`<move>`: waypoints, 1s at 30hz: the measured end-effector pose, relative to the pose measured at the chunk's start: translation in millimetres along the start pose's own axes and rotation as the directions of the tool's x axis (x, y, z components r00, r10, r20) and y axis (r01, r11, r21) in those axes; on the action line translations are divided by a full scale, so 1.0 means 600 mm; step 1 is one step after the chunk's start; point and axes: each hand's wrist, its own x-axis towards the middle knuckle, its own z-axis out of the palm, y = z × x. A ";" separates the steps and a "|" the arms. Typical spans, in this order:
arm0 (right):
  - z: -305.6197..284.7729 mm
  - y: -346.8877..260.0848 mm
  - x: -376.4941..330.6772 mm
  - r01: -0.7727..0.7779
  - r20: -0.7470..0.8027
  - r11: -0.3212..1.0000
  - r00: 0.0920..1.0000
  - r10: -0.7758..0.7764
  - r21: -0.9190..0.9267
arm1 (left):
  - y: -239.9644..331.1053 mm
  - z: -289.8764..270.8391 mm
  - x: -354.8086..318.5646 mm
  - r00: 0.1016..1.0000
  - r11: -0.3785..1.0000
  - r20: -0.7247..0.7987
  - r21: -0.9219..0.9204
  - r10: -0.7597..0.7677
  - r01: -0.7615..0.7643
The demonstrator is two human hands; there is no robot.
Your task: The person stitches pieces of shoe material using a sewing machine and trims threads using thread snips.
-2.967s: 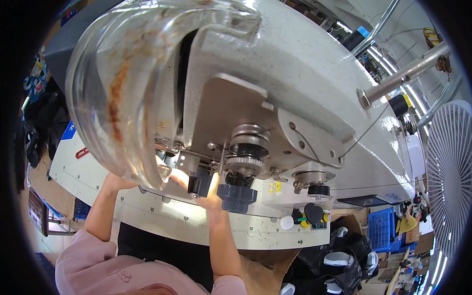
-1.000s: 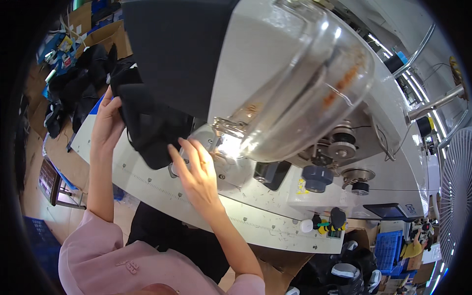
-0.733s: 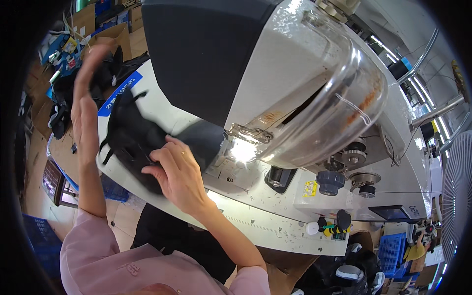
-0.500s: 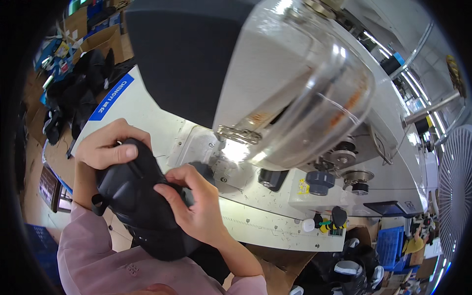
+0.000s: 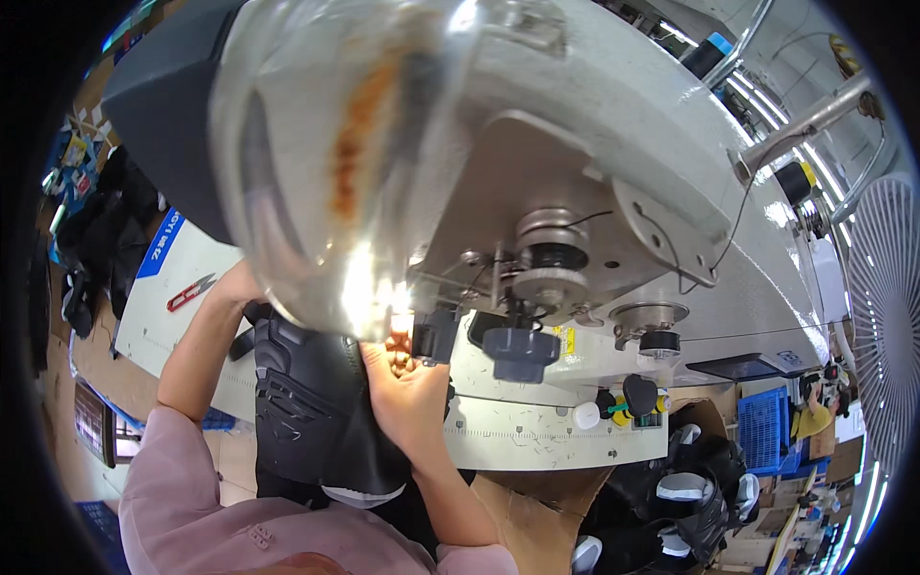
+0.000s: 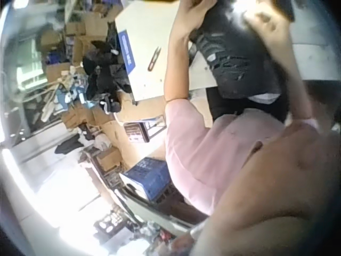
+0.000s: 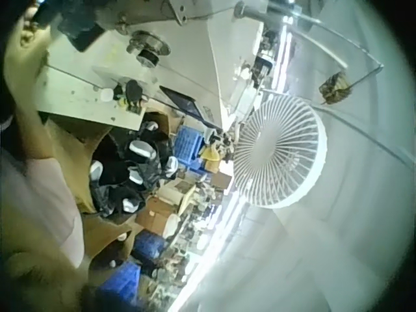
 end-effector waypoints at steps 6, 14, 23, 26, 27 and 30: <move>0.016 0.022 0.005 0.190 -0.122 0.980 0.973 -0.195 -0.055 | -0.040 -0.003 0.047 0.976 0.910 0.000 0.360 0.218 -0.204; 0.020 0.017 -0.001 0.145 -0.104 0.989 0.984 -0.147 -0.024 | -0.050 0.002 0.052 0.891 0.844 -0.102 0.382 0.443 -0.376; 0.024 0.018 -0.001 0.189 -0.139 0.977 0.970 -0.201 -0.098 | -0.056 -0.008 0.061 0.951 0.888 -0.058 0.380 0.304 -0.261; 0.030 0.020 0.000 0.201 -0.162 0.979 0.966 -0.203 -0.029 | -0.056 -0.001 0.056 0.955 0.911 -0.061 0.324 0.291 -0.257; 0.026 0.018 -0.006 0.139 -0.158 0.985 0.975 -0.155 -0.106 | -0.055 0.000 0.056 0.952 0.917 -0.071 0.300 0.298 -0.265; 0.031 0.024 -0.006 0.192 -0.204 0.981 0.961 -0.189 -0.005 | -0.052 -0.004 0.055 0.946 0.929 -0.014 0.198 0.323 -0.314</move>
